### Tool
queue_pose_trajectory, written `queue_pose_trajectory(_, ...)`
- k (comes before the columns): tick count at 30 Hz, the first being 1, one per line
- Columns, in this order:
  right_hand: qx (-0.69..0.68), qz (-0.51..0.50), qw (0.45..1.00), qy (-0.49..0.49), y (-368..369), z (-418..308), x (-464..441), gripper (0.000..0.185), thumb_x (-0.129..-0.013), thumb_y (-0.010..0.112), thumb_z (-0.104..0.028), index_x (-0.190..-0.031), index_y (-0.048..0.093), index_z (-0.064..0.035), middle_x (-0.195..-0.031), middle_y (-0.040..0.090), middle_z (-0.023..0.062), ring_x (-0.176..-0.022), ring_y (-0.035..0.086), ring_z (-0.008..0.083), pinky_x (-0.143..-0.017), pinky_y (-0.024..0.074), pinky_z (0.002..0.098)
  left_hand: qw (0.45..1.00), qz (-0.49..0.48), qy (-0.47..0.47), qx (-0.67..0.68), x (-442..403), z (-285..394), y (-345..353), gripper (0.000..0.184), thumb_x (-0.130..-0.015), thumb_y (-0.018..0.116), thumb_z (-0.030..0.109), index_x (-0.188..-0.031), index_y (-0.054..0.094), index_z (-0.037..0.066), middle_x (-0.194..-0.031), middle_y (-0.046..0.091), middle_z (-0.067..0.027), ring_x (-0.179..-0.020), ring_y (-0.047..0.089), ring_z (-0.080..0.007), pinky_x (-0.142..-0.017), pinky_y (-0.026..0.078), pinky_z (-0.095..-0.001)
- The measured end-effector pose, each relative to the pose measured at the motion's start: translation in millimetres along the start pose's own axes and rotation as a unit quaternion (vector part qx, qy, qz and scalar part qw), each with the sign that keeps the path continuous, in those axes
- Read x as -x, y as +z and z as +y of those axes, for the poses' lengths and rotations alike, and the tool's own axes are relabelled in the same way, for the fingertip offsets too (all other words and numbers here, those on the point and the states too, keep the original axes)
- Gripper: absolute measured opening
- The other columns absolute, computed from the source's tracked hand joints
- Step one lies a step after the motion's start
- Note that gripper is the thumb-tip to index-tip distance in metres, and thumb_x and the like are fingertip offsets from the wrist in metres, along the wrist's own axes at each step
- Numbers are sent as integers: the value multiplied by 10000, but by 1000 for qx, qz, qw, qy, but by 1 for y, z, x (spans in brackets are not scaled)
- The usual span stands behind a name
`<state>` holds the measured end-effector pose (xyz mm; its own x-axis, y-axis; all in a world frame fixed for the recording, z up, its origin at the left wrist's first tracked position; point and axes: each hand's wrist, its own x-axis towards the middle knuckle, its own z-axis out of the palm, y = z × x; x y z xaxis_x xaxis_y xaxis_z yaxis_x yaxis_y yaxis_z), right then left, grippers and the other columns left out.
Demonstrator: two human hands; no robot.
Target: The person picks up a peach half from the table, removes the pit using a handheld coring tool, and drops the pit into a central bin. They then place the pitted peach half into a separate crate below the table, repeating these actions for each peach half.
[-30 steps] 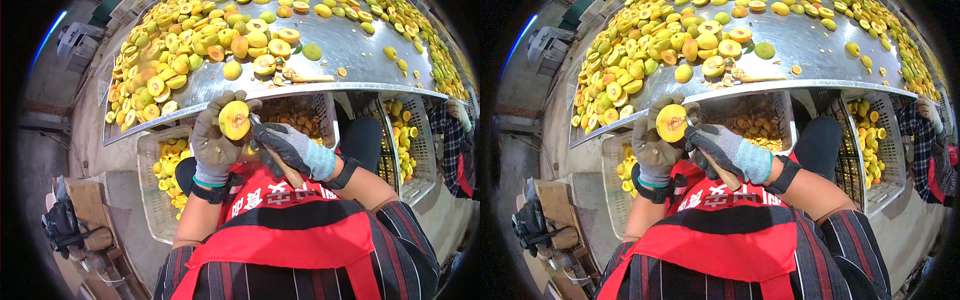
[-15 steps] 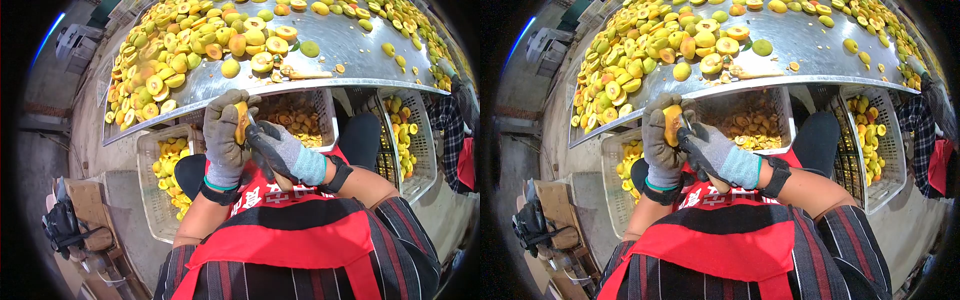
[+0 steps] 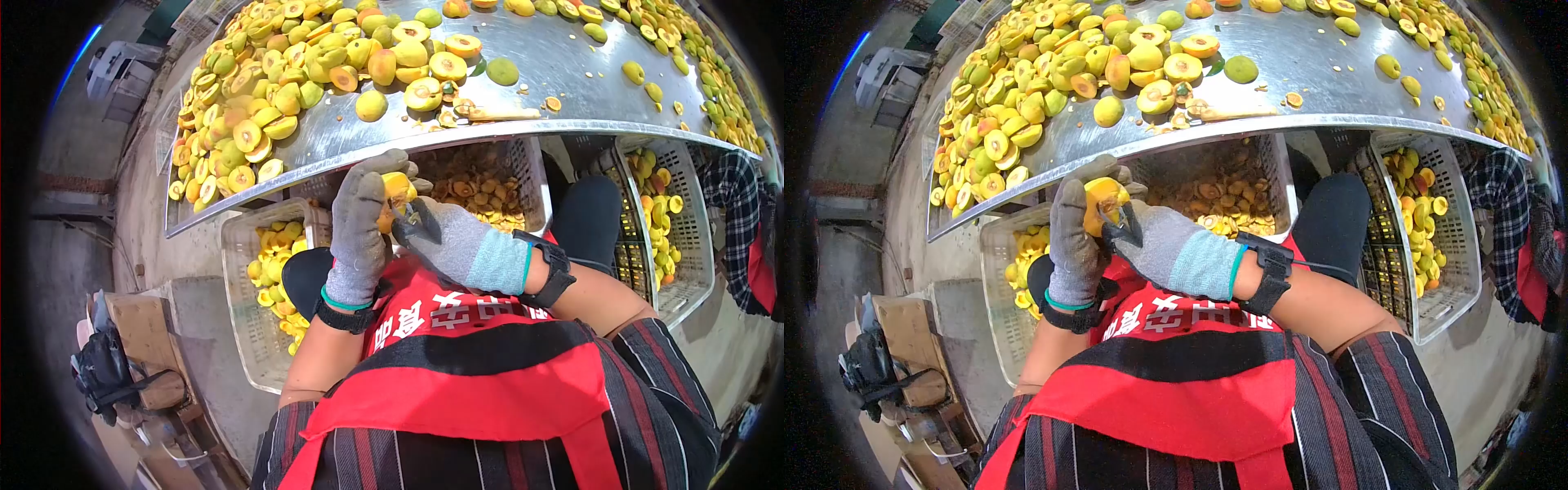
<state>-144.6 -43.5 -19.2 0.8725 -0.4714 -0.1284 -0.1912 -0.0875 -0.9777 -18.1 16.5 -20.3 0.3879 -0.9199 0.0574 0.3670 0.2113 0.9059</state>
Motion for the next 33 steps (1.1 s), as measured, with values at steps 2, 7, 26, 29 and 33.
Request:
queue_pose_trajectory(2, 242, 59, 956, -156, 10, 28, -8, 203, -865, 466, -186, -950, 514, -8, -804, 558, 174, -654, 594, 256, -553, 483, 348, 1000, -6, -9, 0, -1, 2, -1, 295, -901, 506, 208, -1095, 521, -14, -1012, 584, -120, -856, 591, -186, -760, 489, -291)
queue_pose_trajectory(7, 315, 27, 939, -132, 11, 40, -19, 312, -852, 496, -276, -968, 489, 14, -768, 594, 243, -706, 592, 390, -619, 476, 447, 982, 51, 7, -184, -12, 2, 1, 210, -863, 556, 135, -977, 612, -32, -841, 629, -88, -776, 578, -116, -724, 482, -251)
queue_pose_trajectory(26, -438, -184, 866, 160, -26, 2, -5, 337, -898, 477, -371, -799, 520, -52, -536, 467, 24, -347, 421, 118, -299, 346, 239, 990, -101, -8, -93, -20, 2, -2, 476, -914, 409, 363, -1220, 414, -1, -1043, 578, -163, -856, 596, -225, -760, 496, -335)
queue_pose_trajectory(29, -531, -206, 805, 166, -26, 3, -5, 321, -911, 454, -354, -823, 527, -55, -521, 452, 14, -346, 405, 110, -306, 331, 227, 990, -103, 14, -93, -16, -2, -3, 518, -918, 381, 415, -1223, 410, -2, -1037, 580, -168, -860, 590, -225, -778, 489, -338)
queue_pose_trajectory(33, -654, -295, 663, 212, -21, 10, -14, 351, -943, 357, -361, -870, 537, -69, -499, 431, -1, -347, 382, 106, -330, 297, 227, 994, -61, 45, -72, -16, -8, -2, 457, -940, 365, 347, -1207, 416, -20, -996, 593, -160, -851, 593, -181, -760, 487, -287)
